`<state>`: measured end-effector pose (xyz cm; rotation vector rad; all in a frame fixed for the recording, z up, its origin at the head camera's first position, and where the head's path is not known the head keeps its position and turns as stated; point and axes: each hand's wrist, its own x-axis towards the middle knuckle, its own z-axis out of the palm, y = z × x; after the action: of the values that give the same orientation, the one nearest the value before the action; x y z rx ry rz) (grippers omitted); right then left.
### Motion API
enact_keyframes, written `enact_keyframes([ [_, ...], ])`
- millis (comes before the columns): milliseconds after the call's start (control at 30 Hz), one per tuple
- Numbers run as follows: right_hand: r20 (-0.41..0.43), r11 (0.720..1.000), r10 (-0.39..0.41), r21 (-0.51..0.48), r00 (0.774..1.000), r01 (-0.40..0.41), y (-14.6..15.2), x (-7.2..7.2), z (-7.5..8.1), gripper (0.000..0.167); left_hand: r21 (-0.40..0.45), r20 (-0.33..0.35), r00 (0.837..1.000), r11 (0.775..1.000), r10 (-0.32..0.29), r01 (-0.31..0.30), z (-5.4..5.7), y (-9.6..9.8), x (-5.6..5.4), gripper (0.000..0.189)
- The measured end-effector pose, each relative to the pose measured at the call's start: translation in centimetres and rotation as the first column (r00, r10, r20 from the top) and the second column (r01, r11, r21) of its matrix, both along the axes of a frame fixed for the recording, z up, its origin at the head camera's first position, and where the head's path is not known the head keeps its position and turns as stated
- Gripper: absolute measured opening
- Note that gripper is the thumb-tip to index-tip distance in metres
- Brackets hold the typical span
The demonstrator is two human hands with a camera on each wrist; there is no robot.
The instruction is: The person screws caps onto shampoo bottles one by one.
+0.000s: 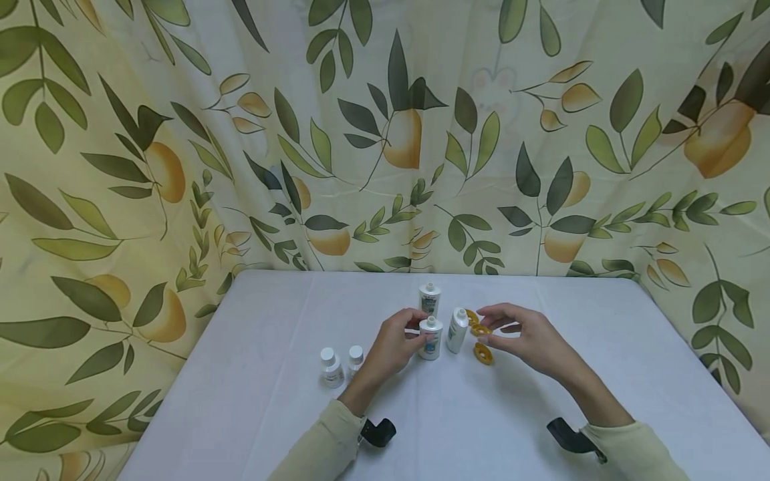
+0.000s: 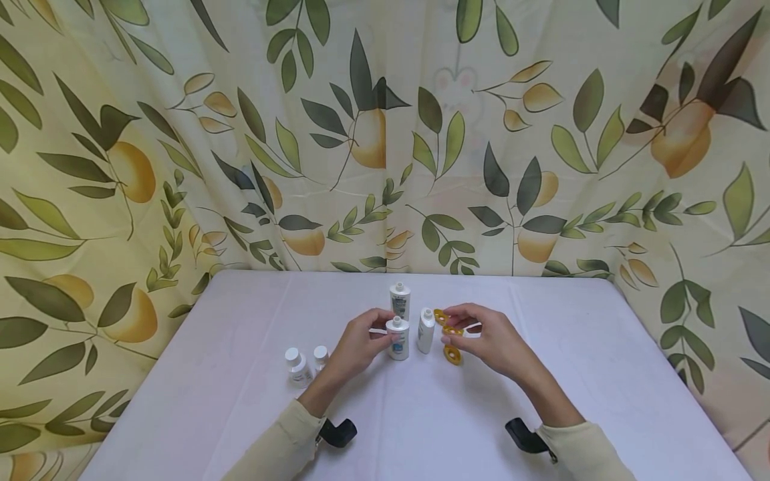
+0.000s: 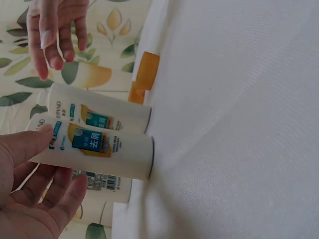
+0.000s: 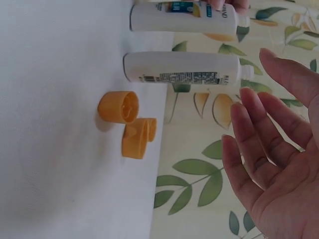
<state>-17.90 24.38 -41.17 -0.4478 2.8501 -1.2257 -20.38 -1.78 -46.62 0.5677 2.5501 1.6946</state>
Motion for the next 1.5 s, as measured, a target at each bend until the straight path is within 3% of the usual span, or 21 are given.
enact_keyframes([
  [800, 0.068, 1.000, 0.002, 0.024, 0.998, -0.003, 0.3, -0.5, -2.3, 0.048, -0.009, 0.025, 0.998, 0.999, -0.050, 0.050, -0.7, 0.4, 0.3, 0.032],
  [1500, 0.059, 0.993, -0.049, 0.112, 0.997, 0.042, 0.6, -0.6, -4.0, 0.046, -0.035, -0.013, 1.000, 0.999, -0.026, 0.026, 0.0, -0.1, 0.7, 0.032],
])
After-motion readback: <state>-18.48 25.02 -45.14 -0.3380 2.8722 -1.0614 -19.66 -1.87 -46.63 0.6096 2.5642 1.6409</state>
